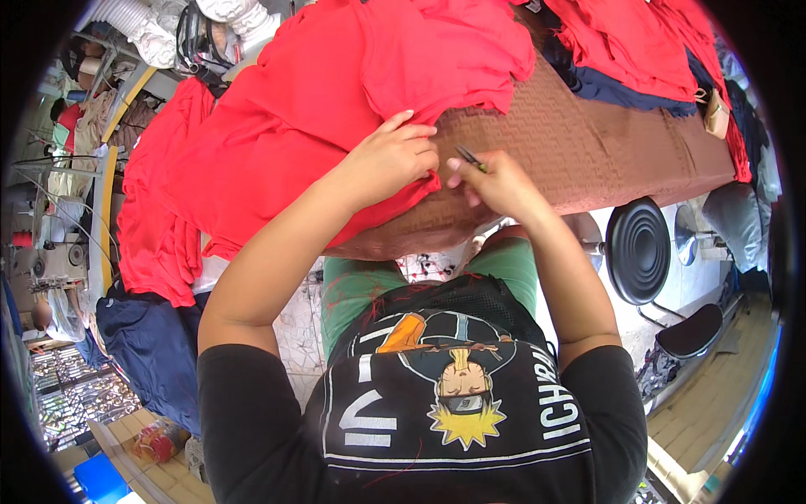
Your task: The person uses a hand-held snipping tool to remove loose threads from red garments, picking them up one at a time and stacking them on a table.
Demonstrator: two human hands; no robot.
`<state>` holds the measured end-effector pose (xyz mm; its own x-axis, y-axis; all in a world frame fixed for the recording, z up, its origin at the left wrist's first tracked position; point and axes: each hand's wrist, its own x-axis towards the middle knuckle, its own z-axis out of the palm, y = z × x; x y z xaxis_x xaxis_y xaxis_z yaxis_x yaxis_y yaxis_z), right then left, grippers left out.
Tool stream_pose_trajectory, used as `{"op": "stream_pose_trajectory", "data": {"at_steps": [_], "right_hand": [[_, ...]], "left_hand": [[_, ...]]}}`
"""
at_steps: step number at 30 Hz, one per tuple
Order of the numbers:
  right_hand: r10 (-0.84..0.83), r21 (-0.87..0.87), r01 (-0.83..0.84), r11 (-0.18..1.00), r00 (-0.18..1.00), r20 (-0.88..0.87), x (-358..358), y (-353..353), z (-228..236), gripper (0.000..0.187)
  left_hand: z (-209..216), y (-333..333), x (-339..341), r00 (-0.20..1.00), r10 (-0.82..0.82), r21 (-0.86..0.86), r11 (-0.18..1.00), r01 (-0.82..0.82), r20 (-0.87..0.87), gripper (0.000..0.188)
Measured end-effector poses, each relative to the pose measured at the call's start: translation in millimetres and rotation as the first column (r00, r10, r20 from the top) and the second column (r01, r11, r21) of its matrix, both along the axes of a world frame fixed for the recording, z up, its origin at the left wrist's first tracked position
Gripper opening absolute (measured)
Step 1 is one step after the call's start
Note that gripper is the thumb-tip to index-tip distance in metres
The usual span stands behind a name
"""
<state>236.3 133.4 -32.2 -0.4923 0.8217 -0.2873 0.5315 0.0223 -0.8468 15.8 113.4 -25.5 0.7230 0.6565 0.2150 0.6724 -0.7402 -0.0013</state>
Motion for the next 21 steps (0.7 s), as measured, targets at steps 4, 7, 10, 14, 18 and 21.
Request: {"op": "stream_pose_trajectory", "data": {"at_steps": [4,7,10,14,18,21], "right_hand": [[-0.024,-0.217,-0.038,0.975,0.960,-0.279,-20.4,1.3,0.2,0.026],[-0.132,-0.365,-0.034,0.930,0.897,-0.421,-28.7,-4.0,3.7,0.019],[-0.149,-0.401,-0.035,0.915,0.897,-0.417,-31.1,-6.3,5.8,0.020],[-0.149,-0.354,-0.002,0.935,0.905,-0.399,-30.3,-8.1,2.8,0.020],[-0.133,-0.352,-0.016,0.936,0.909,-0.394,-24.6,-6.9,-1.3,0.016],[-0.136,-0.413,-0.077,0.907,0.876,-0.463,-18.9,-5.1,-2.0,0.013]], "left_hand": [[10.9,-6.7,-10.8,0.975,0.045,-0.014,0.999,-0.043,0.215,0.019],[19.0,-17.8,-9.4,0.926,0.152,-0.008,0.987,-0.159,0.345,0.022],[11.4,-24.3,-12.7,0.921,0.167,-0.008,0.984,-0.176,0.352,0.026],[2.8,-27.0,-4.5,0.828,0.250,-0.176,0.967,-0.185,0.502,0.029],[6.1,-20.8,-3.0,0.888,0.129,-0.001,0.990,-0.144,0.441,0.026],[10.1,-20.6,-6.3,0.916,0.099,0.066,0.989,-0.135,0.390,0.020]]}}
